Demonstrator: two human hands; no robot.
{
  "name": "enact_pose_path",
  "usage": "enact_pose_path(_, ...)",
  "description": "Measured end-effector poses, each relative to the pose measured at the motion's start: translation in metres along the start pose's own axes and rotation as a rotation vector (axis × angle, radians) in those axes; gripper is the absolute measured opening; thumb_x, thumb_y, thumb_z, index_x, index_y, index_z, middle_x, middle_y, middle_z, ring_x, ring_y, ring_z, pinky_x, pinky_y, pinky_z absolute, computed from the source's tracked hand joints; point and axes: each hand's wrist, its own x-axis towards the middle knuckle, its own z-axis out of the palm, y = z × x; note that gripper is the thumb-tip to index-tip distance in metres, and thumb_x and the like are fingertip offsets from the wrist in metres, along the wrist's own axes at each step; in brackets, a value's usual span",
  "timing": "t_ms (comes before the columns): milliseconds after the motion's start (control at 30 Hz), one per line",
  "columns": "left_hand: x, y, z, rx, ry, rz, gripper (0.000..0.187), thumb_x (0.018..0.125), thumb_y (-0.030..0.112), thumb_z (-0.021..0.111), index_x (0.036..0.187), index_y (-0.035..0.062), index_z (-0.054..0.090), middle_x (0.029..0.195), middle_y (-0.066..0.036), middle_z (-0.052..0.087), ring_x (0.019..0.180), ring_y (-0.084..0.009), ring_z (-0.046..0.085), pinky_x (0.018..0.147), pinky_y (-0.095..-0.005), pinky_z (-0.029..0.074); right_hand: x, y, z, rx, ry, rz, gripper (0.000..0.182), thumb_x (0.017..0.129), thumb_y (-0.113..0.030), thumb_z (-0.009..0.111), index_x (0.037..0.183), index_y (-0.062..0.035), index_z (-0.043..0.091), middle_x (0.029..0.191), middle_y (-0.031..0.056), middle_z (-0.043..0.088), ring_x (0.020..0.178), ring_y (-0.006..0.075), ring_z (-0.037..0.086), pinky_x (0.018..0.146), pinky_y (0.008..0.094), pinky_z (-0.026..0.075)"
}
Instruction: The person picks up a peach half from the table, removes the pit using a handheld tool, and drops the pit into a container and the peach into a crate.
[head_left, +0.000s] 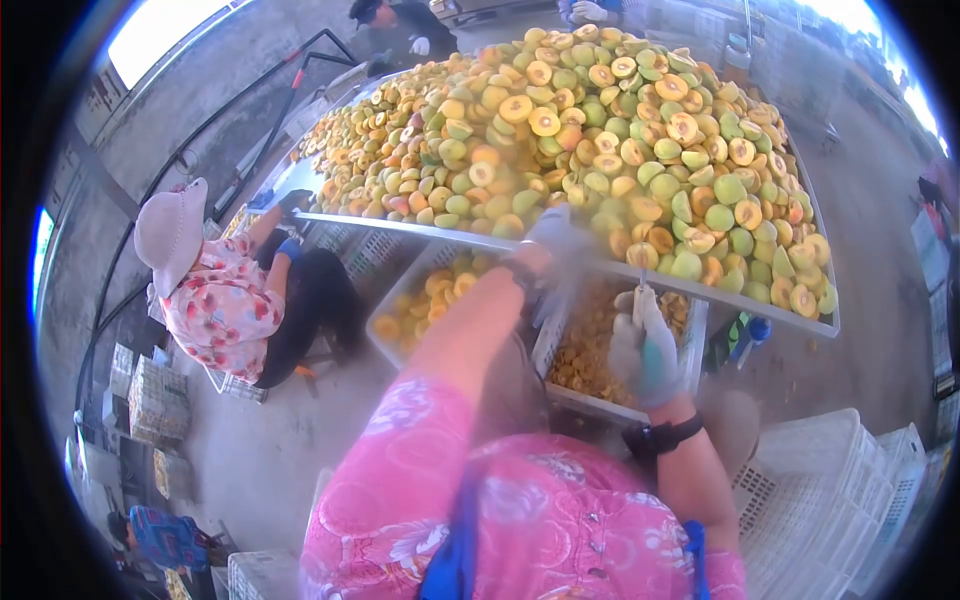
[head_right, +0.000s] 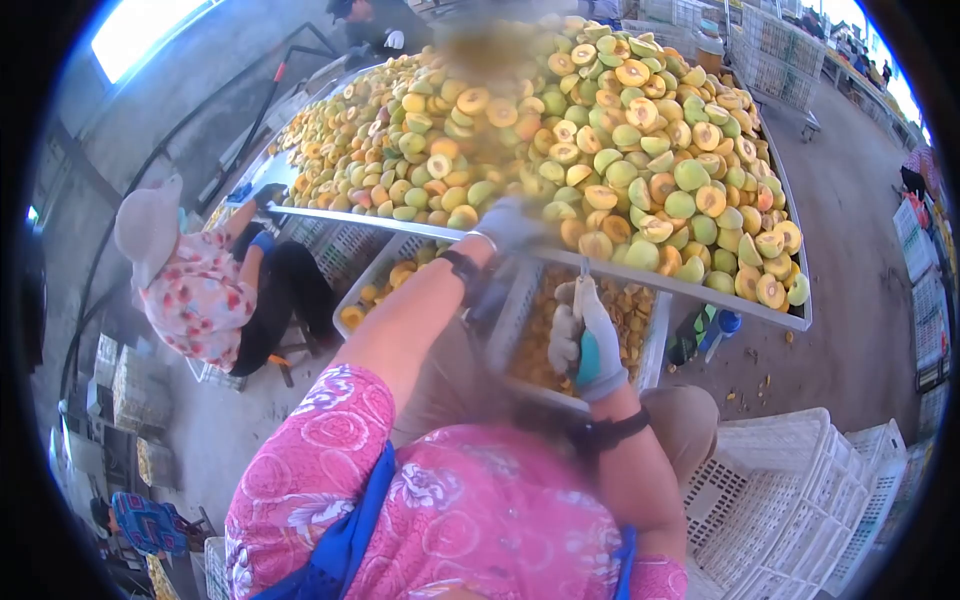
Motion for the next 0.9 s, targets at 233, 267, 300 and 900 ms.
enact_pose_path(233, -0.063, 0.019, -0.027, -1.314, 0.042, 0.054, 0.021, 0.079, 0.018, 0.067, 0.082, -0.0021, 0.062, 0.074, -0.009, 0.065, 0.075, -0.0187, 0.063, 0.069, -0.0325, 0.050, 0.004, 0.011, -0.015, -0.175, -0.008, -0.004, 0.028, 0.096, -0.047, 0.046, 0.105, -0.0206, 0.053, 0.060, -0.0018, 0.047, 0.036, 0.0103, 0.037, 0.031, 0.0263, 0.027)
enact_pose_path(267, -0.070, 0.023, -0.027, -0.955, 0.171, 0.267, 0.022, 0.078, 0.016, 0.070, 0.087, -0.0028, 0.064, 0.073, -0.007, 0.066, 0.073, -0.0176, 0.064, 0.068, -0.0308, 0.050, 0.005, 0.012, -0.016, -0.212, 0.013, 0.018, 0.028, 0.096, -0.046, 0.047, 0.106, -0.0207, 0.053, 0.061, -0.0012, 0.048, 0.037, 0.0098, 0.037, 0.031, 0.0262, 0.028)
enact_pose_path(300, -0.076, 0.027, -0.023, -0.960, 0.162, 0.262, 0.022, 0.078, 0.016, 0.070, 0.087, -0.0028, 0.064, 0.073, -0.007, 0.066, 0.073, -0.0176, 0.064, 0.068, -0.0308, 0.050, 0.007, 0.016, -0.015, -0.250, 0.030, 0.043, 0.028, 0.095, -0.045, 0.049, 0.108, -0.0208, 0.053, 0.062, -0.0007, 0.049, 0.037, 0.0094, 0.037, 0.032, 0.0262, 0.028)
enact_pose_path(900, -0.139, 0.056, 0.019, -1.812, -0.256, 0.054, 0.036, 0.102, 0.028, 0.039, 0.126, 0.0024, 0.048, 0.111, -0.009, 0.059, 0.099, -0.0157, 0.057, 0.087, -0.0318, 0.049, 0.000, 0.022, -0.009, -0.855, 0.184, -0.192, 0.034, 0.098, -0.037, 0.048, 0.108, -0.0057, 0.059, 0.083, 0.0001, 0.056, 0.070, 0.0073, 0.048, 0.062, 0.0241, 0.042)
